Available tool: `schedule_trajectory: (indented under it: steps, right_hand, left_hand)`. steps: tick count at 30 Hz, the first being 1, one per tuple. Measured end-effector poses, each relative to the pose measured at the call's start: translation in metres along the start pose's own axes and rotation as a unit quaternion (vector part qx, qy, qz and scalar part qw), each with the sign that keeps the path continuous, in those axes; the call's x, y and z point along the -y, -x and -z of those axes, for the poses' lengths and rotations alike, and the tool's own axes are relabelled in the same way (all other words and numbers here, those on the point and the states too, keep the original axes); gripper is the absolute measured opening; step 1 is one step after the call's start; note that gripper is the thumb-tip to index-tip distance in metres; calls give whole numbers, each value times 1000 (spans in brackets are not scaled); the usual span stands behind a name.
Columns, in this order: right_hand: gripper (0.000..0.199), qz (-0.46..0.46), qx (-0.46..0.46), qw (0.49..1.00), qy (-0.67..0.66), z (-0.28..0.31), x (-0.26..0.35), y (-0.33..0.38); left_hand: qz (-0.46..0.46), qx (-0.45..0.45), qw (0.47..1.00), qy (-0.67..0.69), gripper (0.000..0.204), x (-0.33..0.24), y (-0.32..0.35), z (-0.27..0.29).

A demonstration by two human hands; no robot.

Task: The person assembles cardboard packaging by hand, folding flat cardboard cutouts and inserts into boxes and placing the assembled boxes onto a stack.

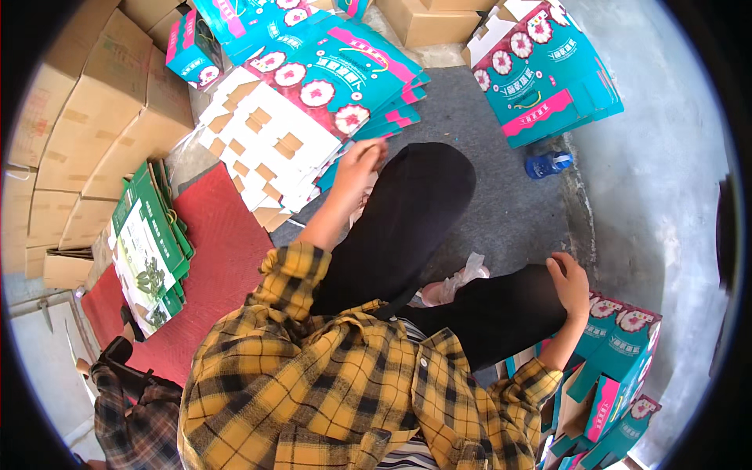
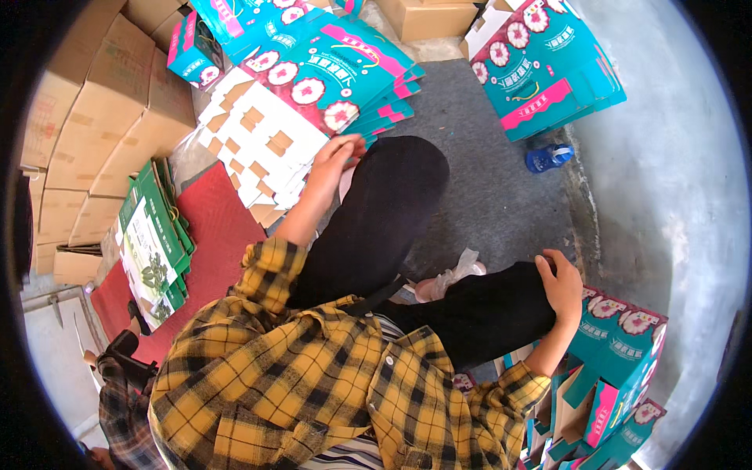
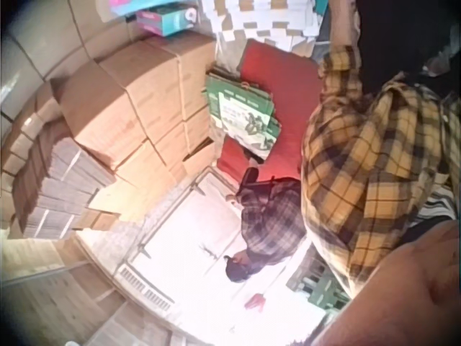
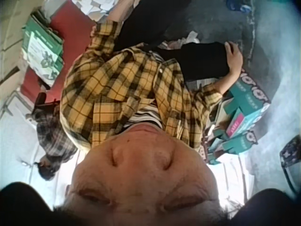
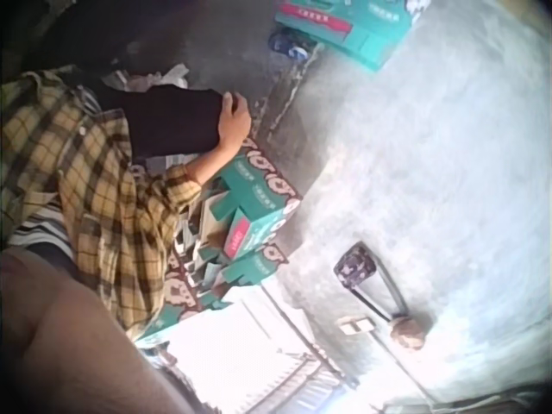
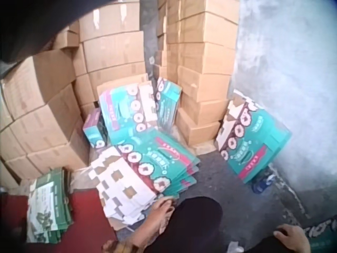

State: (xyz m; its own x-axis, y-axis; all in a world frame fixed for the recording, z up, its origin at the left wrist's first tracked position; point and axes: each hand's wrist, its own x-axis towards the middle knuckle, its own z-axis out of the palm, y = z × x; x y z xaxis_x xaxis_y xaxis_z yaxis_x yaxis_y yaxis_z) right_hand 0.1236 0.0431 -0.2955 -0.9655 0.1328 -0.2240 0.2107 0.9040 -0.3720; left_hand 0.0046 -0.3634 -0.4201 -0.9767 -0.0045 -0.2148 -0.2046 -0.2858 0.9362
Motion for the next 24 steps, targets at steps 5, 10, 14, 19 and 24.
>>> schedule_trajectory:
  steps: [5,10,14,19,24]
  right_hand:
    - [33,-6,-14,1000,17,-1,-3,0]
    - [34,6,-13,1000,15,-4,2,-4]
    - [35,-13,-5,1000,-3,-4,1,-4]
    - [34,-10,-3,1000,-7,-4,-1,-6]
    - [33,-14,-2,1000,0,-4,1,-6]
  left_hand:
    - [171,-72,969,161,30,73,-55,48]
    - [198,-239,861,402,34,114,-104,69]
    - [146,-256,852,432,46,124,-118,68]
    - [121,-264,833,471,57,124,-123,78]
    - [82,-267,844,457,57,92,-135,107]
